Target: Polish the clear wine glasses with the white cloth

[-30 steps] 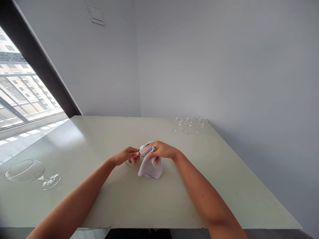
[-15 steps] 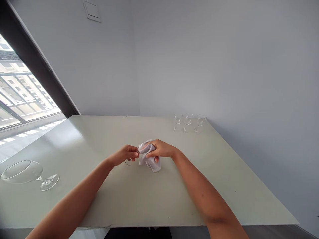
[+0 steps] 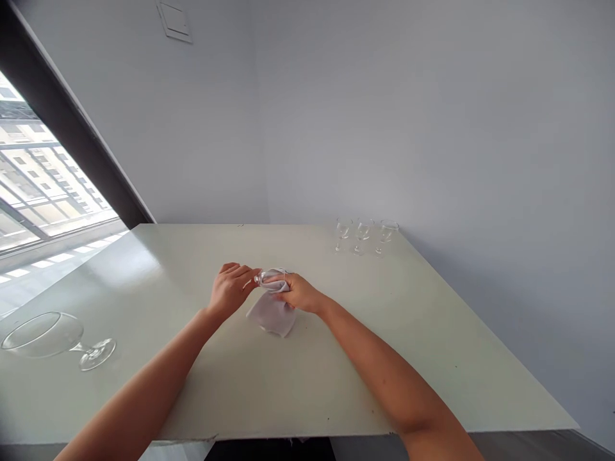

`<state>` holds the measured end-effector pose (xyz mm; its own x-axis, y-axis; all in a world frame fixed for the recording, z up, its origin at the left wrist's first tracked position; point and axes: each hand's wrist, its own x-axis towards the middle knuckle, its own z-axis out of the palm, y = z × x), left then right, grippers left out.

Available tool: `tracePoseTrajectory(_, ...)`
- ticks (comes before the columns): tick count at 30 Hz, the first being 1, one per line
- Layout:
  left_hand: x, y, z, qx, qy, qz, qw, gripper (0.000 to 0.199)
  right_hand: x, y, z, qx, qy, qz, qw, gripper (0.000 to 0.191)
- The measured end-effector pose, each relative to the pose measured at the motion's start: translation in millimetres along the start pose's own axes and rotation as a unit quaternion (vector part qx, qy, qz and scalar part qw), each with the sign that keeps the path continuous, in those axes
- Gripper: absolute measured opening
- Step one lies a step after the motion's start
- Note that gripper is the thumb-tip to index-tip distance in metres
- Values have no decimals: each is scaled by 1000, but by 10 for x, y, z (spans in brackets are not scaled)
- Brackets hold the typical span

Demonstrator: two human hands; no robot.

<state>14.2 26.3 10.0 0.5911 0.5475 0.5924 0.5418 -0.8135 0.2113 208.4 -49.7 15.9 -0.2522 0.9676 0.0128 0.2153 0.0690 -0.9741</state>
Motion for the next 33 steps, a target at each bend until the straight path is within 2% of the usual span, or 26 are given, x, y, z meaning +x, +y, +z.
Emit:
tracePoseTrajectory(2,9,13,16,-76,-68,-59,993,18,-30,-66,-119,-127,-6,-46,991,31)
tracePoseTrajectory(4,14,34,28,-181,-153,-135,962,21,-56,-134,-228,-210,-16,-86,974,29)
tracePoseTrajectory(5,16,45,29,-243,-196,-171,935,24,-68,-165,-272,-239,-17,-94,966,28)
tracePoseTrajectory(7,20,63,22,-368,-267,-224,862,31,-90,-213,-337,-273,-4,-98,957,28)
tracePoseTrajectory(9,22,77,12,-474,-307,-255,785,35,-108,-240,-377,-285,21,-104,953,30)
tracePoseTrajectory(13,12,88,27,-612,-303,-295,668,33,-118,-232,-453,-286,87,-119,947,38)
tracePoseTrajectory(15,6,80,52,-655,-280,-318,626,32,-119,-210,-512,-301,138,-129,935,38)
tracePoseTrajectory(17,4,66,76,-680,-247,-342,601,33,-126,-192,-577,-329,186,-141,915,37)
tracePoseTrajectory(19,5,55,90,-688,-215,-357,594,32,-141,-189,-629,-361,210,-146,897,37)
tracePoseTrajectory(21,6,52,95,-687,-189,-364,600,31,-158,-204,-655,-401,217,-152,877,38)
tracePoseTrajectory(26,1,69,95,-678,-139,-372,619,29,-198,-309,-619,-517,227,-176,807,29)
tracePoseTrajectory(28,1,85,100,-666,-132,-373,632,30,-217,-373,-586,-517,227,-177,806,27)
tracePoseTrajectory(30,2,117,113,-632,-132,-368,669,27,-232,-432,-533,-493,230,-185,818,27)
tracePoseTrajectory(33,-9,204,140,-540,-149,-346,753,19,-217,-457,-372,-476,219,-219,823,30)
